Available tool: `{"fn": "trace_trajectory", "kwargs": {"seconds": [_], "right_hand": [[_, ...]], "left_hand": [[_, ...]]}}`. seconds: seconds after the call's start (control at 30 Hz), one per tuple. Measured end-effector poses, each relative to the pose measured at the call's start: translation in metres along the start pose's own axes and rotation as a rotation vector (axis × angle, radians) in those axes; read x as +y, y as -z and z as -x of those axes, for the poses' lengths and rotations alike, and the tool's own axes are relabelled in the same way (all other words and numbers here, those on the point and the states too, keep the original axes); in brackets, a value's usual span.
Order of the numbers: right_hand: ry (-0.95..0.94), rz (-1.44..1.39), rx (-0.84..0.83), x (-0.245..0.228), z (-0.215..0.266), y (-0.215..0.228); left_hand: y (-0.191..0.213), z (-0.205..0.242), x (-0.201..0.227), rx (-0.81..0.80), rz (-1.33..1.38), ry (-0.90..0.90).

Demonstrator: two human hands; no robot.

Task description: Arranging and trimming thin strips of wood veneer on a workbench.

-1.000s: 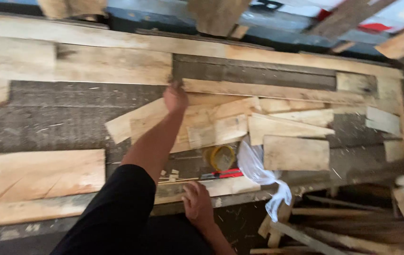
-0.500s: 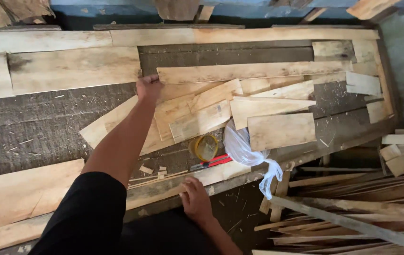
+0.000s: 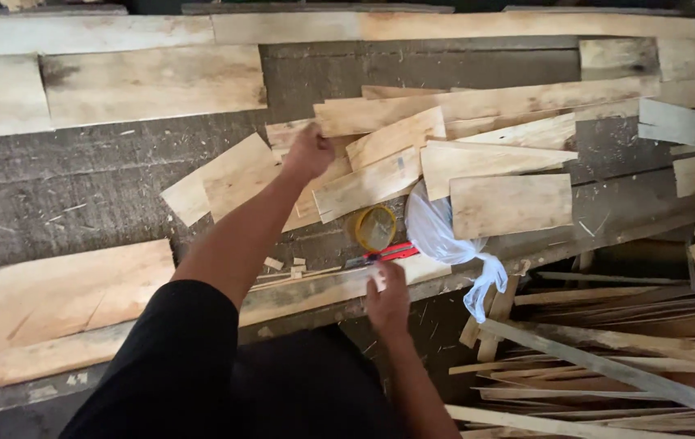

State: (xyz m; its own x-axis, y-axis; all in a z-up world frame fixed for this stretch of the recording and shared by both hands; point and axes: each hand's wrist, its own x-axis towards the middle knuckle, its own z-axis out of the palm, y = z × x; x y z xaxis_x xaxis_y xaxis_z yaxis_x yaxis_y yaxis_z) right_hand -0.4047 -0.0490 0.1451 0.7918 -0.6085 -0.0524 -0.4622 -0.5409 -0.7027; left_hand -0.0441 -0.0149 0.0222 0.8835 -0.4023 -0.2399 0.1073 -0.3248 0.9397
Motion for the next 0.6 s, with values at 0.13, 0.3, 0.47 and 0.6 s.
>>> {"fn": "trace_trajectory", "kwargs": {"seconds": [0.13, 0.3, 0.47, 0.6], "right_hand": [[0.025, 0.049, -0.016, 0.04, -0.012, 0.003], [0.186, 0.338, 0.286, 0.105, -0.048, 0.017], [-0.084, 0.339, -0.155, 0.053, -0.056, 0.042], [0.325, 0.303, -0.561, 0.037, -0.031, 0.001]], "left_hand": [[0.02, 0.045, 0.019, 0.042, -0.31, -0.282], [0.066, 0.111, 0.018, 0.168, -0.241, -0.204], [0.135, 0.193, 0.024, 0.395, -0.129, -0.185], [0.18, 0.231, 0.007, 0.606, -0.348, -0.136]]}}
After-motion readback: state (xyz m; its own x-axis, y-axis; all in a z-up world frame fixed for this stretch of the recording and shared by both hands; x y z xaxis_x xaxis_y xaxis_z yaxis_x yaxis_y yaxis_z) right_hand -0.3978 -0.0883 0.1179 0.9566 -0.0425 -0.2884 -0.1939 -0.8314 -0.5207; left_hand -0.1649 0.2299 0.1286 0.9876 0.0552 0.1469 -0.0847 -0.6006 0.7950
